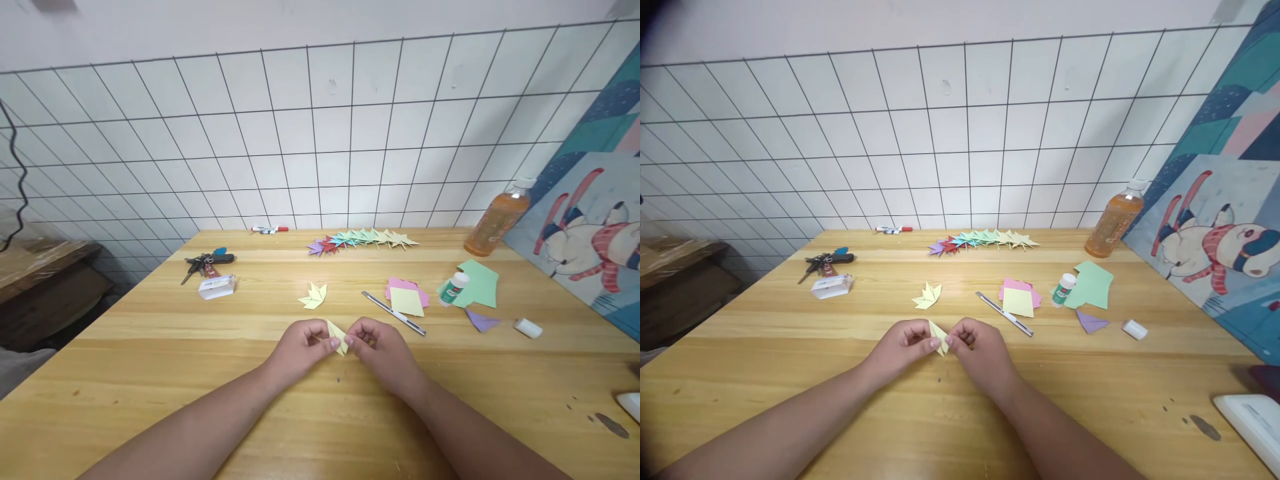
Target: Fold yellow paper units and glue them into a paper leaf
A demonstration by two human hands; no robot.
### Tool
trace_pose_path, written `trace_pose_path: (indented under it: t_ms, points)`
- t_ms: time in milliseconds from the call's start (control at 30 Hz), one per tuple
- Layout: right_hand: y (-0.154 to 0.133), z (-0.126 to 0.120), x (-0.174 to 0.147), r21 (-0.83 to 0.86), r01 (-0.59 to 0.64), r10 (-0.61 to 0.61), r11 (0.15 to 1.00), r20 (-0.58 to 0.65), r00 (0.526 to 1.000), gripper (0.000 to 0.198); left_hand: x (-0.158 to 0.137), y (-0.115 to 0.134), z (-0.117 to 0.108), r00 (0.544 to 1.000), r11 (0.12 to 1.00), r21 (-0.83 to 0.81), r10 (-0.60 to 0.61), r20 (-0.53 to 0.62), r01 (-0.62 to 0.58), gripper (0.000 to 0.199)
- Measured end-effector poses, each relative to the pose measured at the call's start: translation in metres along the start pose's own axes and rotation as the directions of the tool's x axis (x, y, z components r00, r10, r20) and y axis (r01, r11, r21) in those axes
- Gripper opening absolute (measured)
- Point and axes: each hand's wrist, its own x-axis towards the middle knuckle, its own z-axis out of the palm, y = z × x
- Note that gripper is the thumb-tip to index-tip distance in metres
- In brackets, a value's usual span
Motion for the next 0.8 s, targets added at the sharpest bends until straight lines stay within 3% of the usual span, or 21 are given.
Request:
trace_pose_path:
  t_ms: [200, 300, 433, 567, 800]
  points:
    - [0.0014, 0.0010, -0.0006, -0.017, 0.058, -0.058, 0.998, -0.016, 0.998, 0.009, 0.0015, 0.0017, 0.0002, 1.000, 1.000, -0.031, -0.005, -0.018, 0.005, 0.028]
    - [0.0012, 0.0005, -0.0030, -0.062, 0.166, -0.166, 0.984, 0.004, 0.986, 0.023, 0.0020, 0.0023, -0.0004, 0.998, 0.998, -0.066, -0.018, -0.063, 0.014, 0.029]
    - [0.0022, 0.0001, -0.0050, -0.218, 0.329, -0.315, 0.919, 0.095, 0.944, 0.025, 0.0023, 0.0007, -0.0002, 0.999, 0.997, -0.079, -0.017, -0.045, 0.013, 0.028]
    - [0.0019, -0.0009, -0.0051, -0.350, 0.363, -0.342, 0.863, 0.122, 0.932, 0.025, 0.0021, 0.0007, -0.0002, 1.000, 0.997, -0.083, -0.006, -0.026, 0.004, 0.029]
    - [0.0015, -0.0013, -0.0059, -0.423, 0.375, -0.363, 0.825, 0.111, 0.925, 0.021, 0.0016, 0.0028, -0.0002, 1.000, 0.994, -0.105, -0.011, -0.023, 0.008, 0.029]
